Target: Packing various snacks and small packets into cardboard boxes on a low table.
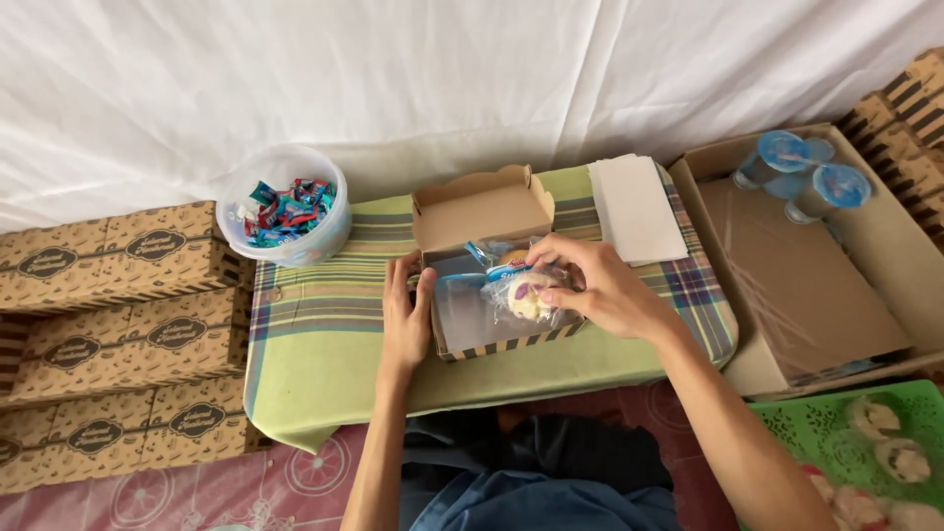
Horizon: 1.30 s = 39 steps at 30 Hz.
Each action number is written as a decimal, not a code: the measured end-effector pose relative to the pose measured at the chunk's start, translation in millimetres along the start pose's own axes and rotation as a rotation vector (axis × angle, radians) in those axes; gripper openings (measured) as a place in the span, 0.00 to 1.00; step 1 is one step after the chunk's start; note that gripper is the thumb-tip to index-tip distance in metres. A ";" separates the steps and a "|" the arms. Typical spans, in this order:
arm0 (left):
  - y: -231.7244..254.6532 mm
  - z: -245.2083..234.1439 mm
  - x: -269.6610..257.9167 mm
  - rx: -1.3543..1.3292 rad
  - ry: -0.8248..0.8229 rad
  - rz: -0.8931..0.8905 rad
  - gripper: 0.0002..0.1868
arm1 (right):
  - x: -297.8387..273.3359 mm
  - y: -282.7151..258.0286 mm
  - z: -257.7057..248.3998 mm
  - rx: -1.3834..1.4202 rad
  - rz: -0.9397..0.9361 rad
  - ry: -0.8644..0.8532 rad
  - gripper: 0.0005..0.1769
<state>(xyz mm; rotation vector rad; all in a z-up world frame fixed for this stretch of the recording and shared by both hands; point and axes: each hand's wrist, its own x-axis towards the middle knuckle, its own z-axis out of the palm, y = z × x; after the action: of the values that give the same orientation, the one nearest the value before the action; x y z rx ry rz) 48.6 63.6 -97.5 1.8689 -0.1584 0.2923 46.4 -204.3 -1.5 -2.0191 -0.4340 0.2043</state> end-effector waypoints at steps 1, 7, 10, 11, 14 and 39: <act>1.1 0.2 0.5 0.006 0.013 -0.002 0.26 | 2.5 0.8 -0.3 -0.003 -0.012 0.000 0.19; 26.2 -1.6 -11.9 0.058 0.243 0.244 0.17 | 5.5 20.0 7.5 0.232 -0.115 0.142 0.23; 76.1 -3.5 -19.8 -0.011 -0.002 0.266 0.23 | -1.8 18.1 15.8 0.349 -0.144 0.219 0.27; 77.3 -0.2 -19.8 -0.012 0.003 0.265 0.23 | -2.7 15.1 19.8 0.346 -0.145 0.214 0.27; 84.1 6.6 -17.0 0.006 0.024 0.304 0.10 | -6.2 7.0 30.2 0.405 -0.191 0.239 0.31; 97.4 12.9 -9.7 -0.001 0.115 0.337 0.05 | -13.4 6.1 46.5 0.453 -0.214 0.223 0.44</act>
<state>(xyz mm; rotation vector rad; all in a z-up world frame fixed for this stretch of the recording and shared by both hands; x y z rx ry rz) 16.1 20.5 -14.9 1.8146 -0.3958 0.6297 20.2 -173.9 -29.2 -1.5188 -0.4152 -0.0532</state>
